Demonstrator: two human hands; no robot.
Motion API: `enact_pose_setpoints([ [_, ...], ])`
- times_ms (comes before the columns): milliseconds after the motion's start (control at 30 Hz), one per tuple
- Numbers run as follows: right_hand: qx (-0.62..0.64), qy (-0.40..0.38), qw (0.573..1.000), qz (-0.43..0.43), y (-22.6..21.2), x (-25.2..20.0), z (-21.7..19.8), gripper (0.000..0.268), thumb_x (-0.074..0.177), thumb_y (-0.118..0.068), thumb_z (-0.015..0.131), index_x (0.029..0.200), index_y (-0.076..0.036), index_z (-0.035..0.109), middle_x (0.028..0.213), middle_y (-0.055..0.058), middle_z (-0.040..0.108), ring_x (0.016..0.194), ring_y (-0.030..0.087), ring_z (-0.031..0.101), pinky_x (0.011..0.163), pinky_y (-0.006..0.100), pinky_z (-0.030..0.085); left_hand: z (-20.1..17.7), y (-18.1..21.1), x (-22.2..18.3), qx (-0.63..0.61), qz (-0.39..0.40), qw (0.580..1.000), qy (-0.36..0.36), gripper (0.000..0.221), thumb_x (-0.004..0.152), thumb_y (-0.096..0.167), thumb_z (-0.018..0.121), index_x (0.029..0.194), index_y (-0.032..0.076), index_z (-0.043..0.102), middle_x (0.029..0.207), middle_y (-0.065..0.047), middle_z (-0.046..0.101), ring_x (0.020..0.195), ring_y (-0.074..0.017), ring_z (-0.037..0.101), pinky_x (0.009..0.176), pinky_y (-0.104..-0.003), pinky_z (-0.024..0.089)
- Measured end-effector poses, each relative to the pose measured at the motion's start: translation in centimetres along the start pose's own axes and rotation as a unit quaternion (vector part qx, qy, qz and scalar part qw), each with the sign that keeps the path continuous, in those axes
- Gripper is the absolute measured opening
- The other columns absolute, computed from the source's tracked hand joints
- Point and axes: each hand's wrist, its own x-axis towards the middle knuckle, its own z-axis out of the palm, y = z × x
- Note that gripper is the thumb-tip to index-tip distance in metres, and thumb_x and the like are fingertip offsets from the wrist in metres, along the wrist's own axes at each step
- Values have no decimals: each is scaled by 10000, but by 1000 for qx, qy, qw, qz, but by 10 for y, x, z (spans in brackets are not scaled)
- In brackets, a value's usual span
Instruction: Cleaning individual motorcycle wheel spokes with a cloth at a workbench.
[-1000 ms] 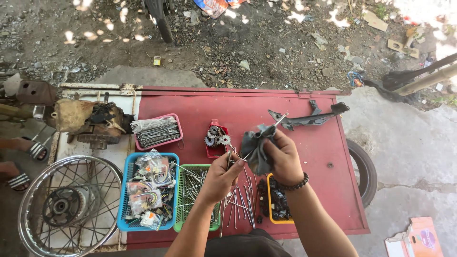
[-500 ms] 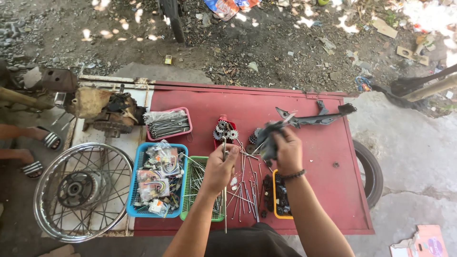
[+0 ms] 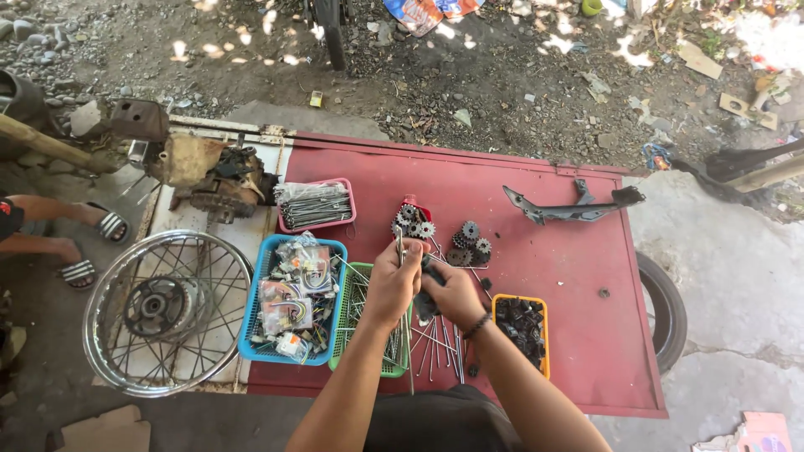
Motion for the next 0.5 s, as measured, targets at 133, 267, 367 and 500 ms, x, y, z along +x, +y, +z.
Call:
enact_pose_setpoints([
  [133, 112, -17, 993, -13, -55, -37, -33, 156, 866, -209, 767, 1003, -145, 808, 723, -22, 680, 708, 85, 576, 600, 237, 519, 11, 3, 10, -9, 18, 996, 83, 259, 1052, 252, 560, 1024, 19, 668, 567, 3, 439, 421, -61, 421, 407, -195, 310],
  [267, 19, -45, 997, -60, -75, -50, -39, 323, 693, -254, 912, 982, -160, 802, 680, 64, 681, 666, 124, 598, 557, 301, 509, 17, -6, 29, 41, 33, 977, 205, 336, 1048, 351, 542, 959, 60, 685, 595, -15, 511, 504, -104, 538, 516, -224, 405],
  [367, -13, -57, 996, -69, -82, -50, -43, 300, 670, -224, 895, 946, -167, 794, 674, 60, 659, 660, 123, 588, 563, 313, 506, 22, -16, 35, 49, 21, 969, 242, 378, 1039, 407, 546, 956, 67, 690, 609, -28, 532, 541, -124, 571, 559, -246, 435],
  [500, 15, -37, 997, -63, -85, -44, -51, 210, 685, -136, 796, 894, -153, 809, 586, 40, 619, 580, 104, 557, 496, 268, 489, 21, -27, 39, 54, 16, 972, 229, 424, 1036, 477, 540, 986, 74, 662, 668, -31, 573, 584, -130, 584, 592, -270, 471],
])
